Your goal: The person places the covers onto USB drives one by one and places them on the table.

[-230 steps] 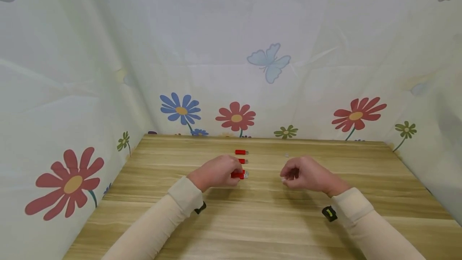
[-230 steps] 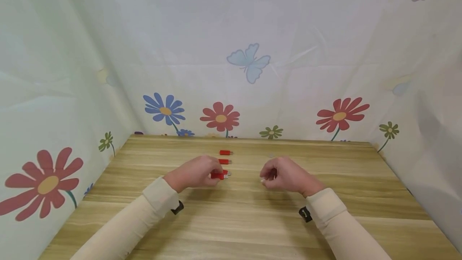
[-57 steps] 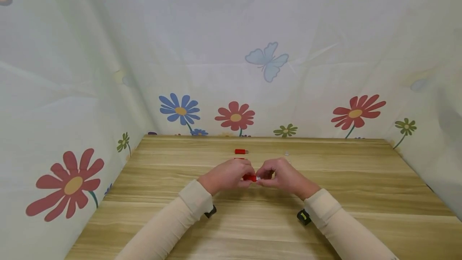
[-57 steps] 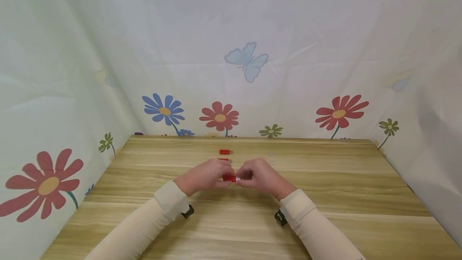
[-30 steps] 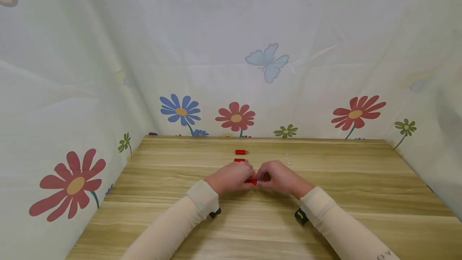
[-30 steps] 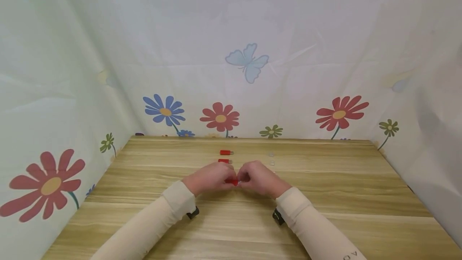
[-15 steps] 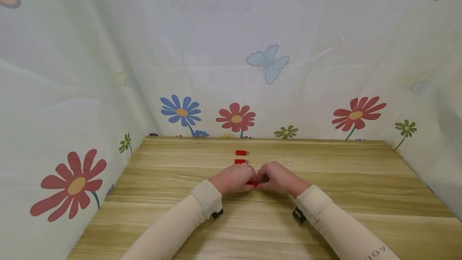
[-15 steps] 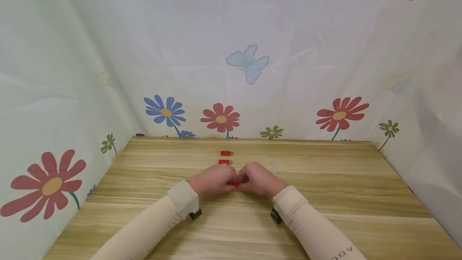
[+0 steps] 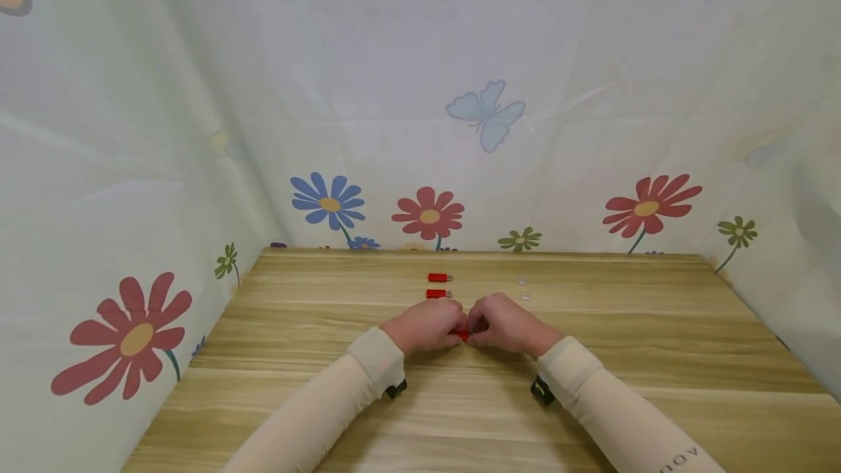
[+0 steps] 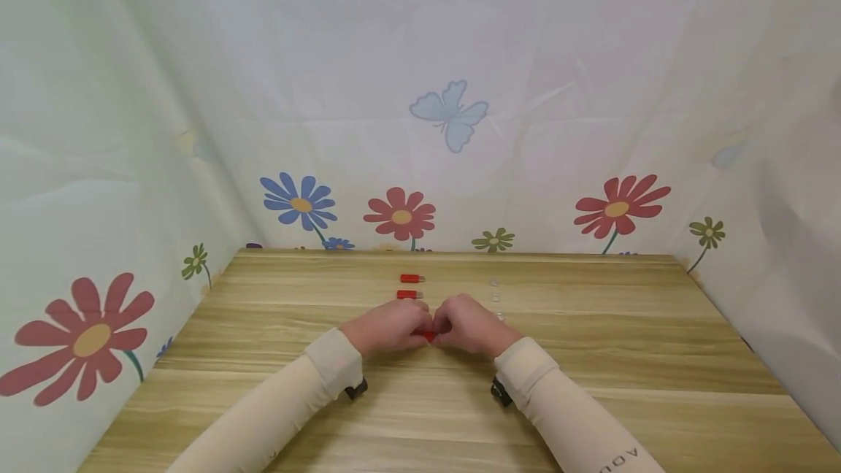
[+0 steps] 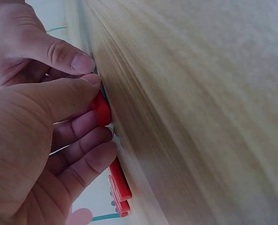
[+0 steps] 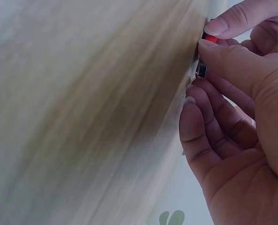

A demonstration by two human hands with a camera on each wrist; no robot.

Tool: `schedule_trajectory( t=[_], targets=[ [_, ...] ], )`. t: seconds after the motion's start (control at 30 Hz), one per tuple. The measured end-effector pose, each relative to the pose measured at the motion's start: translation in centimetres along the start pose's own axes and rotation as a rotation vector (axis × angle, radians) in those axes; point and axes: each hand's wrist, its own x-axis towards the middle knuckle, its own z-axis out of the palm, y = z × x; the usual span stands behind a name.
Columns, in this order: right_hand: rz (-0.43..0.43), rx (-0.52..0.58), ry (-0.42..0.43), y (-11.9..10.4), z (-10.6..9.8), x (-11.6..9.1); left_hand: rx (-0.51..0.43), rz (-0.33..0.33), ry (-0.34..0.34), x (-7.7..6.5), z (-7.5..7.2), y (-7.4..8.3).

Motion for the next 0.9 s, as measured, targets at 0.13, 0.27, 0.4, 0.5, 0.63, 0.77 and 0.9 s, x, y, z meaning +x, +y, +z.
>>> schedule_trajectory(
  t=[0.13,0.27,0.4,0.5,0.63,0.77,0.9],
  targets=[
    [-0.001,0.001,0.004,-0.02,0.05,0.02,-0.007,-0.006,0.004,-0.07,-0.05,0.05],
    [0.004,-0.001,0.006,0.02,0.1,0.04,0.0,-0.009,0.01,-0.11,-0.03,0.07],
    [0.012,0.011,0.007,0.06,0.15,-0.02,-0.001,-0.016,0.008,-0.13,-0.02,0.09],
    [0.012,0.018,0.009,0.14,0.2,-0.06,-0.009,-0.02,0.003,-0.12,-0.04,0.1],
    [0.006,0.015,0.011,0.24,0.29,-0.09,-0.019,-0.027,-0.004,-0.14,-0.12,0.17],
    [0.007,0.008,0.01,0.28,0.3,-0.11,-0.017,-0.029,-0.01,-0.23,-0.28,0.31],
    [0.002,0.008,0.009,0.35,0.27,-0.14,-0.012,-0.032,-0.012,-0.29,-0.39,0.42]
  ],
)
